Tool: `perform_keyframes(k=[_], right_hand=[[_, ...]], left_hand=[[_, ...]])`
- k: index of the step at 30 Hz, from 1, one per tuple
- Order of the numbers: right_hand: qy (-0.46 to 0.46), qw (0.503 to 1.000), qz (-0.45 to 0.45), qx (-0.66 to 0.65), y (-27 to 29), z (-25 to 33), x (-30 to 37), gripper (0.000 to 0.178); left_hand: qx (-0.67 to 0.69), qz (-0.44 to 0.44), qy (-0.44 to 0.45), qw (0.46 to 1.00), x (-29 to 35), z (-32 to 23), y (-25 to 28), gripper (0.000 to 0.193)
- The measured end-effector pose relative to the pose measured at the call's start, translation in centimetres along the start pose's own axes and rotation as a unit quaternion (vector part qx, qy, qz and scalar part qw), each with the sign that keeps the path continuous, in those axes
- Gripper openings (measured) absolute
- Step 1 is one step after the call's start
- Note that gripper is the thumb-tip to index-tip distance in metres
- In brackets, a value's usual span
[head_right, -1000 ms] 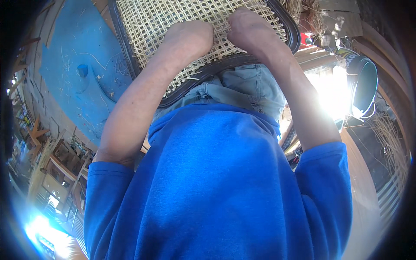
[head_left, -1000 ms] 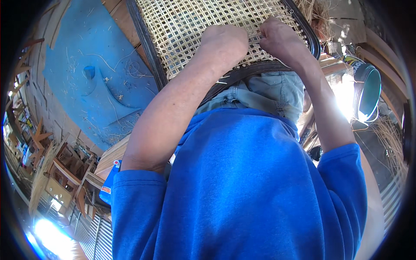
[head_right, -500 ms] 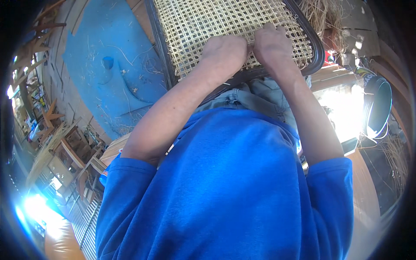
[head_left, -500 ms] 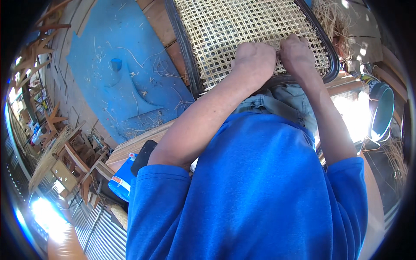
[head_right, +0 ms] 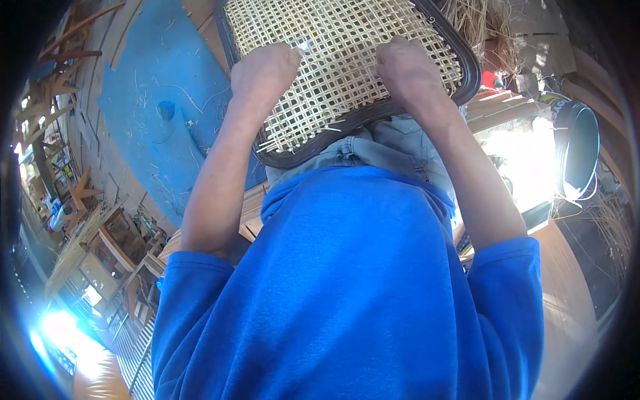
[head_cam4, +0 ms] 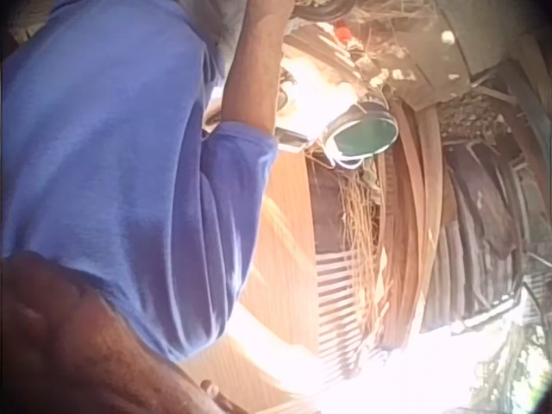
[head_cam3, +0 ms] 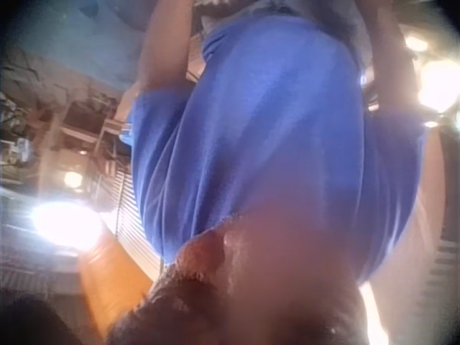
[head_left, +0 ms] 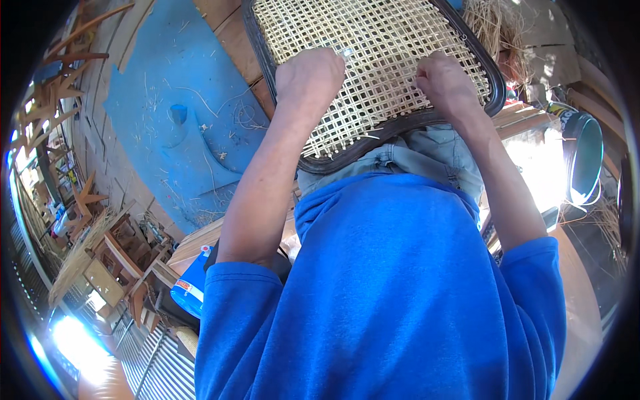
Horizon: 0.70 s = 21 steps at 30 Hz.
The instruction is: Repairing the cane mesh of a chair seat using a tool and new rattan strips.
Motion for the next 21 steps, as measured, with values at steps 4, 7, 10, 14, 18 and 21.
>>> perform_keyframes(k=[4, 7, 10, 14, 18, 21], right_hand=[[-0.029, 0.998, 0.027, 0.04, 1.5, -1.2, 0.7, 0.02], [-0.035, 0.994, 0.092, 0.055, 1.0, -2.2, 0.7, 0.026], [-0.035, 0.995, 0.094, 0.016, 0.7, -2.8, 1.2, 0.026], [0.025, 0.996, 0.086, -0.023, 0.7, -2.7, 1.5, 0.022], [0.055, 0.99, 0.103, -0.075, 0.5, -3.2, 1.7, 0.023], [0.037, 0.989, 0.087, -0.115, 0.8, -3.4, 1.9, 0.028]], left_hand=[[0.075, -0.159, -0.063, 0.982, 1.6, -3.1, 2.3, 0.023], [0.031, -0.033, -0.136, 0.99, 0.9, -6.1, -1.2, 0.021], [0.019, 0.055, -0.11, 0.992, -0.2, -6.2, -3.5, 0.028], [0.056, 0.113, -0.107, 0.986, -1.3, -5.8, -4.4, 0.03], [0.11, 0.155, -0.113, 0.975, -2.3, -4.6, -5.6, 0.036], [0.139, 0.172, -0.107, 0.969, -2.5, -4.2, -5.6, 0.036]])
Point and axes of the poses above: each hand's wrist, its own x-axis away from the middle knuckle, its own y-axis out of the back of the hand, z = x × y, the point moved 7 cm from there along -x, towards the middle knuckle, and after that the axes turned 9 degrees about x, right-handed, at the moved point
